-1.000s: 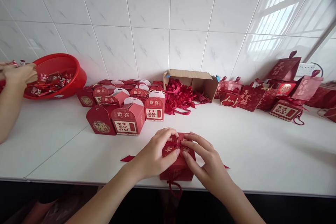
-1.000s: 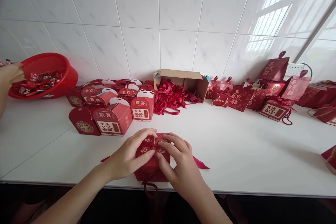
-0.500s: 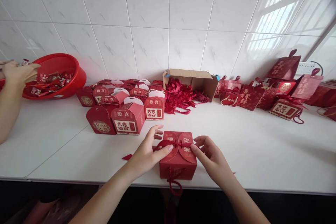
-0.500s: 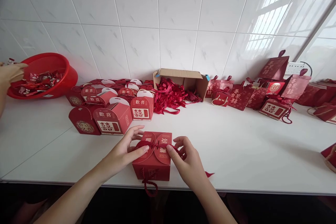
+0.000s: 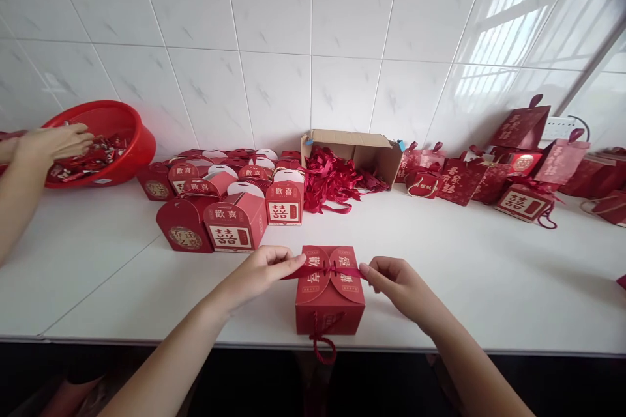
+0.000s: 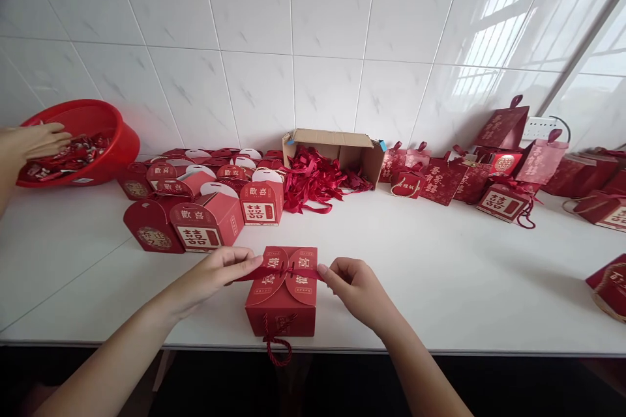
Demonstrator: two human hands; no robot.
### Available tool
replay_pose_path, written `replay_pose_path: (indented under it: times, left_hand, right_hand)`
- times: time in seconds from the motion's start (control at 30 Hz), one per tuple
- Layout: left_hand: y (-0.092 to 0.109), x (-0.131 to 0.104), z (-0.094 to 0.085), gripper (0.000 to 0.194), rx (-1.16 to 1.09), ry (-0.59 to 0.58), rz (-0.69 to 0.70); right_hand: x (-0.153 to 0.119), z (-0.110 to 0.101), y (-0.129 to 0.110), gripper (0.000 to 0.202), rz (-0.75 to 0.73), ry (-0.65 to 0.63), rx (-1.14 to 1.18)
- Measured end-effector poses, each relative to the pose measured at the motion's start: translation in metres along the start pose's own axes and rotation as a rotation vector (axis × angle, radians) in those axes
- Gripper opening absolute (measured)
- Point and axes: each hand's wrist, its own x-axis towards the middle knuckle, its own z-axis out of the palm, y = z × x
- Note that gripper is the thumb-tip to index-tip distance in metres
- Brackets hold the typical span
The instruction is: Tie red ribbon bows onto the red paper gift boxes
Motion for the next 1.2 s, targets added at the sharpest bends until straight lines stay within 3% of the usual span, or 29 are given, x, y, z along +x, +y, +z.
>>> replay_pose_path:
  times: [0.17, 0.43, 0.5, 0.6, 0.67, 0.83, 0.9, 1.03, 1.2]
  left_hand:
    - [0.005, 0.001, -0.007, 0.035, 0.079, 0.115, 0.113]
    - [-0.002, -0.002, -0.007, 0.033, 0.170, 0.052, 0.136]
    - [-0.004, -0.002, -0.007, 0.031, 0.194, 0.131, 0.137]
    - [0.001, -0.005, -0.005, 0.040, 0.225, 0.386, 0.151]
    - [0.010, -0.011, 0.000, 0.041, 0.260, 0.475, 0.206]
    - [0.034, -0.021, 0.030, 0.040, 0.389, 0.354, 0.473]
    - [0.039, -0.018, 0.045, 0.046, 0.418, 0.361, 0.522]
    - [0.044, -0.002, 0.062, 0.052, 0.433, 0.447, 0.544]
    - [0.042, 0.010, 0.058, 0.044, 0.420, 0.647, 0.590]
  right_hand:
    - [-0.003, -0.014, -0.005, 0.046, -0.058, -0.008, -0.028]
    - [-0.006, -0.015, 0.000, 0.044, 0.018, -0.104, 0.031]
    - [-0.007, -0.017, 0.001, 0.045, 0.031, -0.151, 0.101]
    - [-0.012, -0.024, 0.001, 0.046, 0.025, -0.213, 0.242]
    - [-0.015, -0.030, 0.000, 0.042, 0.013, -0.225, 0.369]
    - [-0.014, -0.034, -0.016, 0.028, -0.072, -0.146, 0.590]
    - [-0.011, -0.031, -0.025, 0.025, -0.098, -0.132, 0.616]
    - [-0.007, -0.027, -0.041, 0.020, -0.145, -0.155, 0.631]
    - [-0.008, -0.025, -0.044, 0.021, -0.162, -0.115, 0.536]
